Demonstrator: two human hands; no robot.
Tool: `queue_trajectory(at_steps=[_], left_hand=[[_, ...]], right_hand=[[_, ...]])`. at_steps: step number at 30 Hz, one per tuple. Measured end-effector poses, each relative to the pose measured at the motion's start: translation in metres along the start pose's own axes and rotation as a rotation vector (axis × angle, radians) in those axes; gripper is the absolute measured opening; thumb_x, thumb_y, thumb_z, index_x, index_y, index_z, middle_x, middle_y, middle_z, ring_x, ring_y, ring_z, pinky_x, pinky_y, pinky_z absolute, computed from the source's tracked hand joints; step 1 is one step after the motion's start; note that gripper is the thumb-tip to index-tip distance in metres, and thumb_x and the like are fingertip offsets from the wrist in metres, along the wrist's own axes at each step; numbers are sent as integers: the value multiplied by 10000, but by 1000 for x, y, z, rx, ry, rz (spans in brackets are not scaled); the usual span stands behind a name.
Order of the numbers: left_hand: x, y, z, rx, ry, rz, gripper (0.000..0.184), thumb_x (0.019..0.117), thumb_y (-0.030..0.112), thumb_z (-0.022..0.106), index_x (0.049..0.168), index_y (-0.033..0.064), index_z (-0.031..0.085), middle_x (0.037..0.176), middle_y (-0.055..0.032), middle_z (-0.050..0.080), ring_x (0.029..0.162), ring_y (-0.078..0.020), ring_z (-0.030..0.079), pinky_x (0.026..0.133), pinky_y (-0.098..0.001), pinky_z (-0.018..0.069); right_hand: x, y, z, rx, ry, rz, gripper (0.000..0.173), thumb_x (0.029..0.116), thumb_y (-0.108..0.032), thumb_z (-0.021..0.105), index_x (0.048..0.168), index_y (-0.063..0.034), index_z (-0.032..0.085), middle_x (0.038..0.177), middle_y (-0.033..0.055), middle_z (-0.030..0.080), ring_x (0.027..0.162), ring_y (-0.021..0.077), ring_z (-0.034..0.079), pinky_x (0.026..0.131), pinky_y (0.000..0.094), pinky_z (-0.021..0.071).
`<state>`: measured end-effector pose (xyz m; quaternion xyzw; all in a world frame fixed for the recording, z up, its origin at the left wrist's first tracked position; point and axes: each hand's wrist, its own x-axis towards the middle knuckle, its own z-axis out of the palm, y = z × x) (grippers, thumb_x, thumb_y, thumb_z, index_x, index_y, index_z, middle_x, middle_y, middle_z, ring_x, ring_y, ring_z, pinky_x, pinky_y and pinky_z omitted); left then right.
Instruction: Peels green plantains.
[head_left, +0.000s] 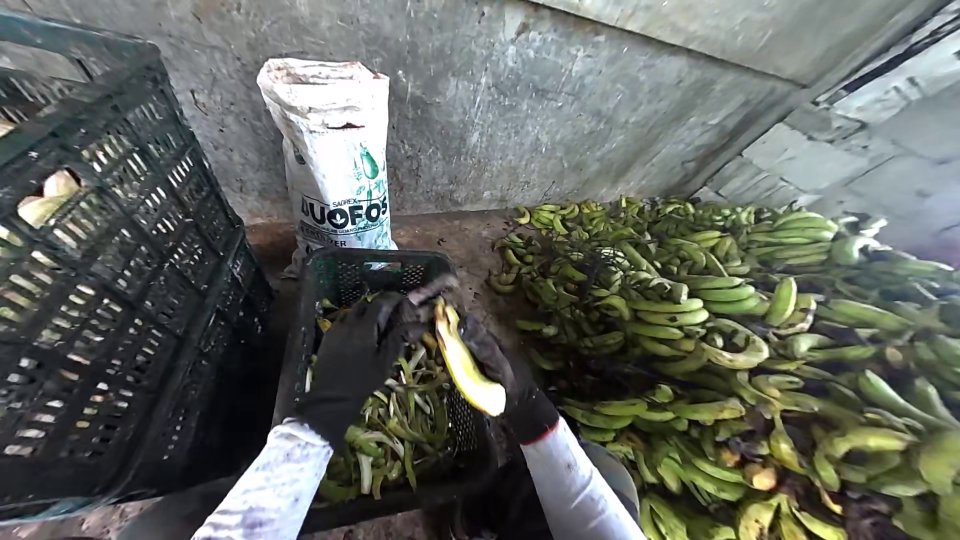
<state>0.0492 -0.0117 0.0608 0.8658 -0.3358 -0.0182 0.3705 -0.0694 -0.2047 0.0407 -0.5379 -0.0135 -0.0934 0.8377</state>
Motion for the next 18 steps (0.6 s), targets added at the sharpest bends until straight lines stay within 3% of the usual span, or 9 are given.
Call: queue_trajectory(at_steps=[2, 3, 6, 9, 12, 15, 17, 18], left_hand=[[4, -10, -2, -70, 24, -98, 572, 1001, 584, 535, 1404, 182, 583, 1205, -165, 675, 1043, -354, 677, 892, -624, 529], [3, -9, -4, -133, -10, -140, 544, 1019, 548, 535, 1421, 183, 566, 1218, -147, 674, 1067, -322, 673, 925, -604, 524], [-8, 9, -4, -327, -114, -130, 499, 1026, 517, 517, 1414, 206, 562, 1100, -50, 696, 952, -164, 679, 864, -458, 567], [-27, 29, 8, -419, -210, -76, 607, 994, 605, 505, 1443, 198, 546, 1170, -28, 693, 986, -127, 675, 880, -413, 572], [-38, 36, 23, -267, -107, 22, 698, 979, 656, 472, 1468, 163, 544, 1258, -108, 667, 1072, -228, 674, 919, -487, 565], [-39, 39, 25, -101, 27, 72, 716, 979, 652, 448, 1462, 135, 558, 1288, -201, 651, 1154, -372, 646, 962, -584, 520], [-32, 35, 19, -58, 32, 64, 698, 986, 639, 439, 1453, 137, 568, 1295, -221, 645, 1151, -408, 645, 956, -606, 515], [-27, 30, 14, -52, 13, 48, 682, 993, 631, 435, 1461, 152, 562, 1302, -213, 642, 1144, -401, 650, 951, -606, 518]], right_hand=[[-3, 0, 3, -39, -7, -8, 572, 941, -417, 679, 1328, -26, 523, 1069, 21, 686, 935, 82, 673, 832, 250, 579], [-3, -1, 2, -57, 34, -41, 591, 948, -447, 666, 1342, -32, 516, 1079, 29, 691, 940, 88, 677, 835, 260, 584], [5, -6, 0, -146, 295, -141, 558, 1004, -422, 524, 1436, -76, 452, 1146, 56, 651, 1000, 107, 651, 883, 305, 569], [24, -12, 8, -139, 523, -269, 533, 1026, -385, 475, 1493, -145, 385, 1125, 55, 638, 925, 125, 657, 797, 335, 586], [39, -23, 25, -95, 741, -394, 486, 1047, -377, 482, 1483, -192, 375, 1088, 28, 633, 861, 97, 657, 713, 293, 587], [44, -33, 42, -223, 919, -367, 534, 1087, -331, 441, 1574, -196, 269, 1259, 66, 585, 992, 106, 628, 818, 309, 562], [41, -28, 40, -275, 803, -318, 552, 1083, -379, 424, 1588, -243, 247, 1317, 45, 573, 1050, 98, 615, 865, 323, 550], [39, -23, 35, -241, 672, -286, 517, 1074, -406, 426, 1559, -273, 305, 1252, 11, 599, 1004, 81, 626, 831, 315, 562]])
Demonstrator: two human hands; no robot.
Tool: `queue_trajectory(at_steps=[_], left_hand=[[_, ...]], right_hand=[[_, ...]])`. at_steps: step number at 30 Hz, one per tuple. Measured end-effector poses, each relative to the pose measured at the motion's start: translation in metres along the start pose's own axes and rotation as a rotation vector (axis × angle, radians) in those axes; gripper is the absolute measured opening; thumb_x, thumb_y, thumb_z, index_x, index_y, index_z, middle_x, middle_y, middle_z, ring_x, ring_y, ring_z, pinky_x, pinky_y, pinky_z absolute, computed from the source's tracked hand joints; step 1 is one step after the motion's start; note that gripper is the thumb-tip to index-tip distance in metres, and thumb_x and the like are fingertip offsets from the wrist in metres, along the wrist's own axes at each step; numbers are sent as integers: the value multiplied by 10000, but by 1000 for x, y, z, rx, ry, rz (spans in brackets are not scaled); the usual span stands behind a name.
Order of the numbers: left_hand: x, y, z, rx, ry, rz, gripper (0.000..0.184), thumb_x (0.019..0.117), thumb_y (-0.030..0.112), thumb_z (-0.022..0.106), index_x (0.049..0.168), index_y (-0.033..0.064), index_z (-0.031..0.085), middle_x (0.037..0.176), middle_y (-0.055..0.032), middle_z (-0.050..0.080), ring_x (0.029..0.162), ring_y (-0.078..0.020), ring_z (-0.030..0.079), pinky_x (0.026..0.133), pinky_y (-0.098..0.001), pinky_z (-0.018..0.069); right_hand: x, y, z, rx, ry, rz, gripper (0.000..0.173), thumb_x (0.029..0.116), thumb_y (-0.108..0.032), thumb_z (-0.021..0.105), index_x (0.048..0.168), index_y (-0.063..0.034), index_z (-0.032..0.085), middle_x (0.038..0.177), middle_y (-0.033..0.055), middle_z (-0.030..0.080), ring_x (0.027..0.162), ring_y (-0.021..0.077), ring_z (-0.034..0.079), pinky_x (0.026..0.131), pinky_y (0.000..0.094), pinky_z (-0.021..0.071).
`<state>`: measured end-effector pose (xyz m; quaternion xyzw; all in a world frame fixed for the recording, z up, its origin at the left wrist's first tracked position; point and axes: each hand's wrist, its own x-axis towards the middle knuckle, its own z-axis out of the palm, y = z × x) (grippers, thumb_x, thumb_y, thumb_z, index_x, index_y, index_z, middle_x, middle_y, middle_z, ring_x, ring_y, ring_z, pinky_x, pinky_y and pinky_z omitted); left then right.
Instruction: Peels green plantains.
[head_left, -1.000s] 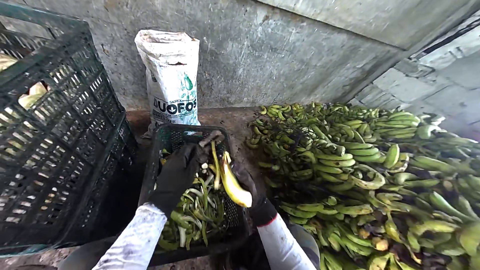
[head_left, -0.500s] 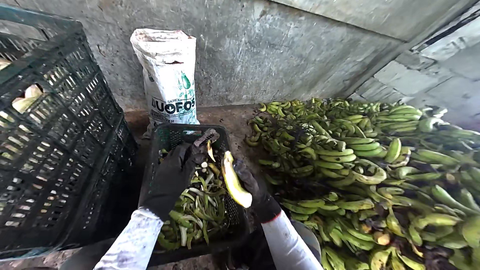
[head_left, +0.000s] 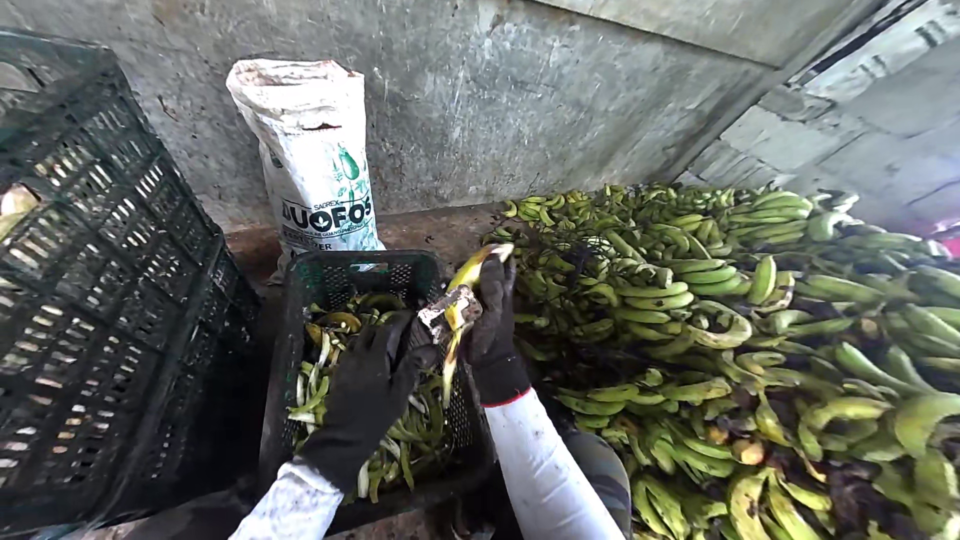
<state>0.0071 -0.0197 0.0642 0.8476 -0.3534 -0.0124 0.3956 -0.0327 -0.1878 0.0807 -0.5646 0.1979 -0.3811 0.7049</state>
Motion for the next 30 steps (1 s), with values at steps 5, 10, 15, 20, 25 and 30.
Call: queue_trajectory(at_steps=[5, 10, 15, 20, 25, 30], left_hand=[[26, -39, -15, -52, -18, -46, 558, 1032, 560, 448, 1470, 229, 552, 1289, -124, 661, 1162, -310, 644, 983, -591, 504], [35, -55, -18, -90, -34, -130, 487, 1056, 506, 469, 1452, 236, 553, 1306, -95, 660, 1148, -275, 660, 976, -592, 516], [19, -38, -13, 75, -88, 98, 630, 983, 638, 479, 1437, 218, 601, 1263, -151, 675, 1140, -350, 652, 974, -596, 504], [30, -50, -16, 61, -44, -81, 522, 1022, 552, 505, 1460, 274, 560, 1274, -138, 665, 1091, -355, 671, 902, -650, 523], [27, -68, -4, -354, -54, -311, 528, 1037, 618, 421, 1430, 293, 560, 1134, -2, 708, 965, -131, 699, 832, -427, 607], [12, -22, -4, -194, -184, -157, 604, 1002, 642, 454, 1416, 221, 580, 1157, -46, 694, 1007, -180, 675, 890, -458, 558]], right_hand=[[-8, 12, -22, 170, -658, 267, 354, 1004, -318, 563, 1284, -103, 593, 1044, -11, 696, 946, 39, 657, 861, 234, 559], [-22, 2, -31, 6, -707, 327, 471, 1002, -284, 519, 1400, -32, 513, 1145, -15, 676, 1023, 14, 635, 936, 207, 530], [-3, 26, -44, 89, -521, 262, 306, 1018, -201, 445, 1254, -44, 561, 1023, 3, 679, 949, 48, 650, 877, 239, 554], [-21, 3, -37, -54, -647, 318, 433, 1008, -230, 507, 1382, -12, 516, 1129, -4, 672, 1011, 14, 636, 930, 202, 533], [-7, 27, -47, 49, -545, 276, 607, 986, -436, 569, 1462, -76, 460, 1153, 65, 676, 1001, 118, 666, 892, 310, 572], [4, 28, -39, 393, -367, 431, 406, 1058, -459, 405, 1216, -128, 580, 930, 102, 683, 803, 203, 690, 708, 396, 608]])
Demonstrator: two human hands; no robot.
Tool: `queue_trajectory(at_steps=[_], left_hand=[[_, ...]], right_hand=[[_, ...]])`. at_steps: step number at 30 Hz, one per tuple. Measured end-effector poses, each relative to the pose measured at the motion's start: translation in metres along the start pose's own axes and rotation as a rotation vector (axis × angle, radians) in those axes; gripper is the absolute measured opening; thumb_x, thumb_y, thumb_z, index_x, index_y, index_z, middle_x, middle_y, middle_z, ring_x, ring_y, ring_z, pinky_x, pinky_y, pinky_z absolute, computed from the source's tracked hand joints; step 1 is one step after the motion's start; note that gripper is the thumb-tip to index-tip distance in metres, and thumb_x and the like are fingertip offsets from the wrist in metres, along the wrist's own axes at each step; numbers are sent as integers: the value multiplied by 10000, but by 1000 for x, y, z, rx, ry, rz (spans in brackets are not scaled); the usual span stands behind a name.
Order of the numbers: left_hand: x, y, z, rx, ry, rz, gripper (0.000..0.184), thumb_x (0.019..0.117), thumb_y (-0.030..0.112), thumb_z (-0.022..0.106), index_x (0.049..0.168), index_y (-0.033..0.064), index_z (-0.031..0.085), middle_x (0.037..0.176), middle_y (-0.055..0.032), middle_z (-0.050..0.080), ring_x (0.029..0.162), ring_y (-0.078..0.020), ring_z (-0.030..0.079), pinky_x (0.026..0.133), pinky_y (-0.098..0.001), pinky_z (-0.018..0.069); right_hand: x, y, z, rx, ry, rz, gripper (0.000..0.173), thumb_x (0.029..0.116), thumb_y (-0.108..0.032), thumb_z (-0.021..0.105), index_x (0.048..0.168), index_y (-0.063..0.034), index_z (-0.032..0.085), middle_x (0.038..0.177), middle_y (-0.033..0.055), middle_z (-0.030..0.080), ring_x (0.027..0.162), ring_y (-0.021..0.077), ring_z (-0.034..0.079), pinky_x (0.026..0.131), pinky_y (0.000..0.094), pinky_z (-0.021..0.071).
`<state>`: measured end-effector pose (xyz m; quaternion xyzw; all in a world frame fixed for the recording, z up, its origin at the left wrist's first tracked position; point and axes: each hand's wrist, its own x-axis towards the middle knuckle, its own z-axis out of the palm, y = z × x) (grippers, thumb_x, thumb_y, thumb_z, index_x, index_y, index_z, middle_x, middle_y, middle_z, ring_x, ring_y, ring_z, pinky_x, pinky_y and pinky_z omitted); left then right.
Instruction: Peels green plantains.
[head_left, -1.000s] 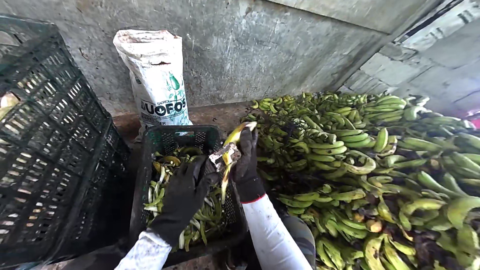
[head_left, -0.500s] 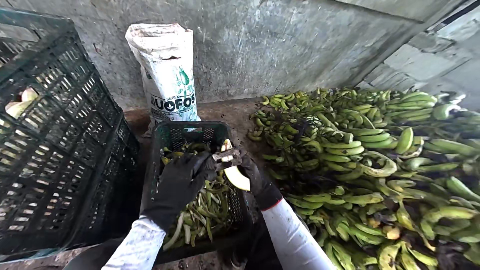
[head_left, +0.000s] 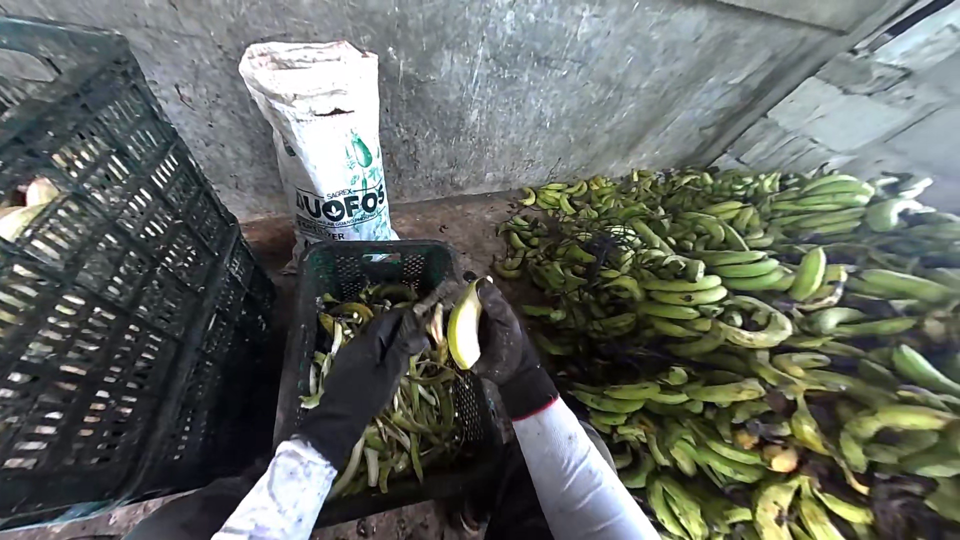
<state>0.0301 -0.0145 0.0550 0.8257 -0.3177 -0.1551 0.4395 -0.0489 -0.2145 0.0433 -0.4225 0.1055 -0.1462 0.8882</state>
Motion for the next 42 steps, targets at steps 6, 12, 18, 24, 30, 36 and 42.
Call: queue_trajectory(at_steps=[6, 12, 18, 24, 30, 36, 42], left_hand=[[-6, -7, 26, 429, 282, 342, 784, 947, 771, 363, 1382, 189, 655, 1195, -229, 698, 1096, -445, 667, 935, -628, 511], [-1, 1, 14, 322, 157, 175, 618, 998, 585, 470, 1443, 174, 593, 1259, -227, 657, 1123, -428, 648, 955, -621, 501], [14, -4, -8, 176, 13, -24, 446, 1054, 349, 545, 1460, 167, 562, 1263, -177, 664, 1123, -345, 656, 988, -584, 493], [17, -17, -13, 148, 127, -218, 432, 1069, 469, 477, 1383, 195, 592, 1122, -148, 703, 995, -335, 687, 874, -627, 528], [0, -12, -3, 201, 57, 99, 612, 1018, 585, 468, 1451, 165, 573, 1227, -157, 683, 1092, -329, 672, 943, -575, 527], [-11, -19, 35, 444, 270, 539, 681, 961, 721, 427, 1361, 225, 668, 1141, -214, 709, 1078, -432, 673, 901, -611, 527], [-4, -7, 21, 263, 4, 180, 671, 985, 650, 455, 1466, 196, 570, 1299, -195, 646, 1176, -392, 632, 985, -602, 501]], right_hand=[[7, -3, 10, 301, 268, -161, 453, 1100, -441, 291, 971, -144, 608, 753, 39, 654, 671, 158, 676, 587, 357, 591], [1, 1, 6, 116, 55, -78, 415, 1089, -432, 311, 1051, -167, 628, 834, 43, 691, 743, 157, 694, 656, 357, 606], [-19, 9, 8, -498, -87, 12, 417, 1031, -342, 493, 1255, -7, 604, 1069, 44, 684, 979, 64, 645, 908, 260, 544], [-26, 11, 1, -465, -132, 2, 510, 993, -371, 564, 1342, 0, 573, 1118, 69, 690, 1001, 102, 660, 923, 294, 559], [-9, 13, -8, 169, -83, 1, 364, 998, -440, 531, 1058, -99, 645, 860, 99, 695, 734, 182, 696, 643, 351, 610], [-2, 11, -16, 531, 74, -54, 598, 1070, -511, 176, 977, -100, 600, 815, 58, 663, 714, 166, 682, 613, 314, 589], [-4, 12, -8, 264, -88, -33, 434, 1050, -463, 382, 995, -157, 685, 828, 59, 714, 736, 161, 710, 649, 339, 614]])
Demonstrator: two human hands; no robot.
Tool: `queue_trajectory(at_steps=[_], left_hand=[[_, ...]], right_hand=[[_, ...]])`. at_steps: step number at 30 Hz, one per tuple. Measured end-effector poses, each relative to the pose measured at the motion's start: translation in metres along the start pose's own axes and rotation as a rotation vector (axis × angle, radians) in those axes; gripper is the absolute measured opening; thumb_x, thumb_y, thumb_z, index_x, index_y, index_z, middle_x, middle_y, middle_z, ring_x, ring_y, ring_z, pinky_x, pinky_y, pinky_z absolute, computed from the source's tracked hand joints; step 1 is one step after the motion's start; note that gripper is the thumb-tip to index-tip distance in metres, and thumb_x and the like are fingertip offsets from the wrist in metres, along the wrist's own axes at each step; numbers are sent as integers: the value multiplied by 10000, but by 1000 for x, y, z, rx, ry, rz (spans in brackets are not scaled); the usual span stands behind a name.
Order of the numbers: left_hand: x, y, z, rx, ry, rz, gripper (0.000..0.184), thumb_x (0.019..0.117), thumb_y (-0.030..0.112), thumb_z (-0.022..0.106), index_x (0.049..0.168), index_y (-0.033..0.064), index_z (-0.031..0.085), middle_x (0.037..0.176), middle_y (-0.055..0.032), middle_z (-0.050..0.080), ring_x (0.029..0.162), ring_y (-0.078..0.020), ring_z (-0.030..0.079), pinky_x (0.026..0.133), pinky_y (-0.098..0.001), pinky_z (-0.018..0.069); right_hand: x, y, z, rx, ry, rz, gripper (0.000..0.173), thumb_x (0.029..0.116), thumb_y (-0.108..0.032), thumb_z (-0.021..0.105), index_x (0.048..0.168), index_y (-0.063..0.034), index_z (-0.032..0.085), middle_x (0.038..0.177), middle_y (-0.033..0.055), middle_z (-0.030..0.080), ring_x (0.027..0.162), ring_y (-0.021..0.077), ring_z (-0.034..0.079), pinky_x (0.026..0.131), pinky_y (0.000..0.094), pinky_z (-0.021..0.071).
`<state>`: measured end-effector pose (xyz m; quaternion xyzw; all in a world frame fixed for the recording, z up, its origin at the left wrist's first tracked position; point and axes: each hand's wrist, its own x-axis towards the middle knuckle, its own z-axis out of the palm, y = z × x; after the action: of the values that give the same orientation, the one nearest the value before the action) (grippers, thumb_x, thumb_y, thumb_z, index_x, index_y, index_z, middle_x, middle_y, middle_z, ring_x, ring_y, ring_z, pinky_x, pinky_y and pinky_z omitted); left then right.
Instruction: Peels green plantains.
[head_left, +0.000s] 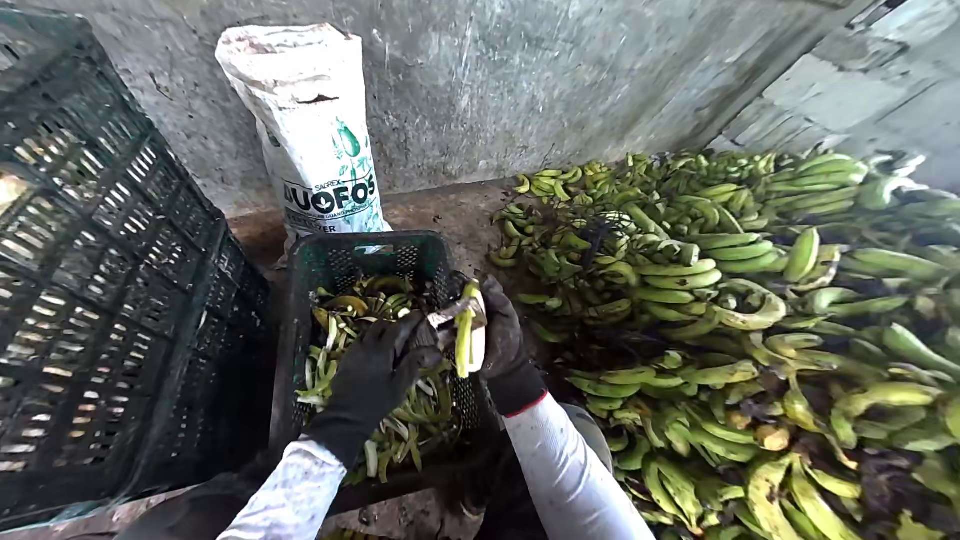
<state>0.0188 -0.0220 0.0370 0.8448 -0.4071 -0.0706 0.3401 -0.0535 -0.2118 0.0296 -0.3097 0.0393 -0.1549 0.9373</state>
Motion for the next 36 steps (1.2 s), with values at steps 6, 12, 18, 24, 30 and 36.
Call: queue_trajectory(at_steps=[6, 12, 18, 24, 30, 36], left_hand=[[1, -2, -8, 4, -61, -147, 643, 994, 618, 494, 1497, 218, 532, 1339, -203, 625, 1208, -401, 617, 1008, -609, 483], [7, -19, -19, -263, 47, -404, 446, 1072, 473, 467, 1367, 167, 606, 1045, -108, 703, 911, -229, 684, 848, -499, 554], [6, -35, -17, -522, 146, -398, 414, 1045, 512, 508, 1332, 234, 615, 995, -30, 683, 835, -140, 663, 746, -371, 577], [4, -28, -27, -666, 208, -416, 446, 1047, 475, 526, 1411, 223, 580, 1059, -35, 702, 858, -138, 685, 760, -336, 590], [3, -29, -32, -695, 230, -363, 448, 1056, 462, 501, 1392, 175, 577, 1011, -39, 689, 830, -132, 673, 754, -309, 580], [-2, -29, -27, -572, 191, -321, 439, 1041, 480, 528, 1410, 246, 570, 1052, -1, 695, 855, -109, 670, 764, -327, 579]], right_hand=[[-8, 4, 3, -515, 105, 29, 409, 1107, -344, 295, 1176, -65, 586, 887, 50, 683, 792, 111, 680, 728, 286, 599], [-22, 15, 12, -685, -33, 101, 500, 1017, -430, 427, 1271, -21, 564, 923, 33, 671, 778, 89, 653, 723, 271, 579], [-25, 10, 12, -674, 111, 44, 485, 961, -357, 576, 1311, -20, 575, 1015, 85, 690, 875, 129, 675, 821, 319, 585], [-30, 16, 17, -1177, -2, -231, 513, 986, -263, 596, 1385, 55, 548, 1182, 135, 693, 1029, 81, 672, 936, 284, 560], [-31, 16, 26, -1070, 68, -190, 495, 995, -245, 573, 1388, 52, 527, 1195, 122, 673, 1042, 82, 659, 950, 275, 552], [-11, 13, 0, 71, 119, 156, 500, 1061, -449, 327, 1001, -57, 633, 800, 131, 682, 637, 200, 678, 574, 345, 603]])
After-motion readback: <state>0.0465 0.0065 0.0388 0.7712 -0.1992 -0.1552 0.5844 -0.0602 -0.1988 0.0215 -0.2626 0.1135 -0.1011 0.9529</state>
